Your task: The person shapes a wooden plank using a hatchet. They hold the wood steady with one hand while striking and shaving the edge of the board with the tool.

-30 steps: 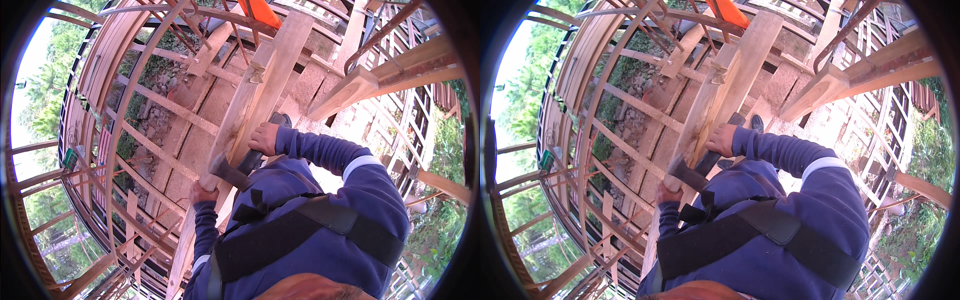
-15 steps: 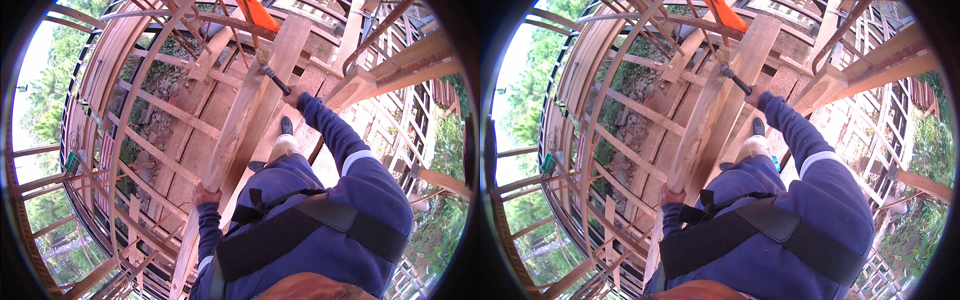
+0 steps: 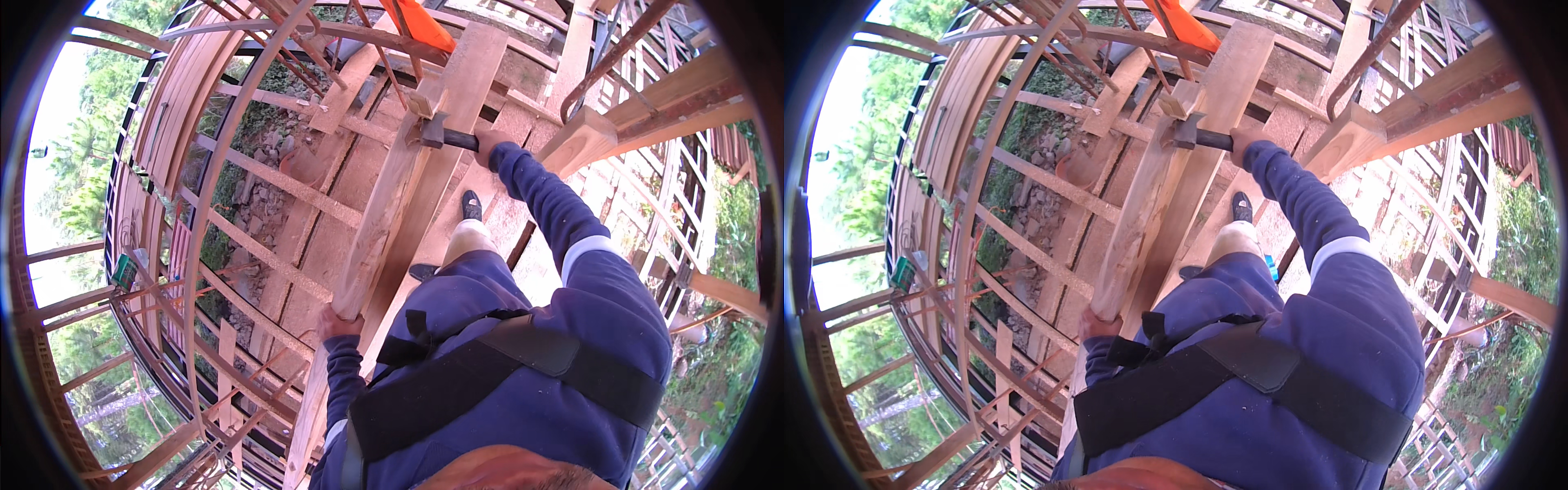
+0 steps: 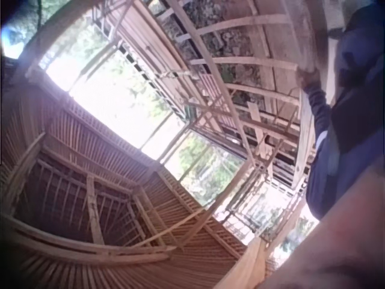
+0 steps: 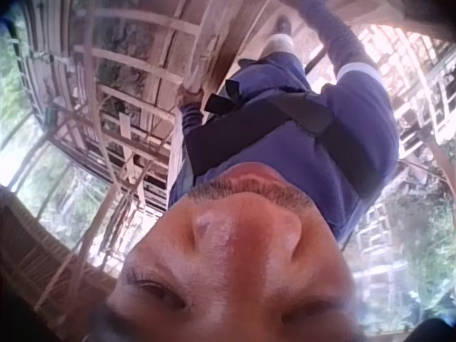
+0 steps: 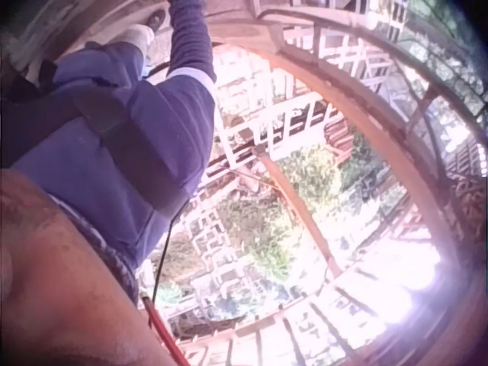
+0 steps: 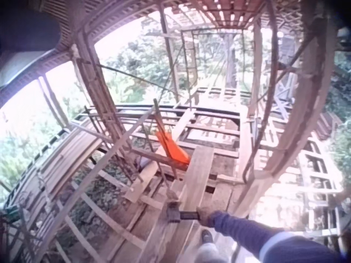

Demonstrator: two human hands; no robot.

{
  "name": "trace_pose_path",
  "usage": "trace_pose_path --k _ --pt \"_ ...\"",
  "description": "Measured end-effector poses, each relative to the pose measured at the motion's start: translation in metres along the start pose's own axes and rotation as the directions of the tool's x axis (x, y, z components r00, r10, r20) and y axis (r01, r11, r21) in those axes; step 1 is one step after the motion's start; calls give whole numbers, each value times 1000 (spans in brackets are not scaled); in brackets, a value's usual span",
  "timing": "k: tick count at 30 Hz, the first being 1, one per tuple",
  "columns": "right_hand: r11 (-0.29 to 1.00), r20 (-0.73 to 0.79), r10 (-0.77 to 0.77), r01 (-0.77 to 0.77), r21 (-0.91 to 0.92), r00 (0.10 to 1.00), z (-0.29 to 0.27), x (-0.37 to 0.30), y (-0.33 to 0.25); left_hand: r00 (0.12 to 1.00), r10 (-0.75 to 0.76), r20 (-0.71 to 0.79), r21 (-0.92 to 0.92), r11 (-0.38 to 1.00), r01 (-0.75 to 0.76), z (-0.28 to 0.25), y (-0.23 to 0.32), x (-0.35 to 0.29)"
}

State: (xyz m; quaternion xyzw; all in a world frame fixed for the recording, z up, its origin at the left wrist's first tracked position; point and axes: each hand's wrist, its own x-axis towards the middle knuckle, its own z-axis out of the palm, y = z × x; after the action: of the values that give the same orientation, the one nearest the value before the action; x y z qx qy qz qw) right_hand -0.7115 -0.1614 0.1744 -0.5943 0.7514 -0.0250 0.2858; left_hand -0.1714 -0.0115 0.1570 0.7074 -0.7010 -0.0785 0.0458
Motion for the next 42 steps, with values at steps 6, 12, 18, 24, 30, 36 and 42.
trace_pose_path --k 6,12,18,24,30,36,42 --pt "969 -6 -238 238 68 971 17 -42 -72 998 23 -56 0 1000 -23 3 10 8" --pt "585 -49 -810 802 -121 584 11 -46 -72 999 26 -34 -13 1000 -26 0 3 0" --pt "978 -44 121 -112 174 992 12 -19 -31 1000 11 6 46 999 -11 2 4 6" --pt "632 -127 -755 766 121 643 31 -83 -106 1000 22 -3 -1 1000 -22 -1 -4 -5" --pt "995 22 -93 92 35 995 4 10 0 999 35 -37 -2 999 -35 3 0 3" --pt "973 -62 -120 130 190 991 25 -42 -77 1000 -13 -18 32 999 14 5 17 14" --pt "362 -185 -924 923 -132 336 34 -54 -109 1000 8 -9 -12 1000 -8 -1 -4 -2"
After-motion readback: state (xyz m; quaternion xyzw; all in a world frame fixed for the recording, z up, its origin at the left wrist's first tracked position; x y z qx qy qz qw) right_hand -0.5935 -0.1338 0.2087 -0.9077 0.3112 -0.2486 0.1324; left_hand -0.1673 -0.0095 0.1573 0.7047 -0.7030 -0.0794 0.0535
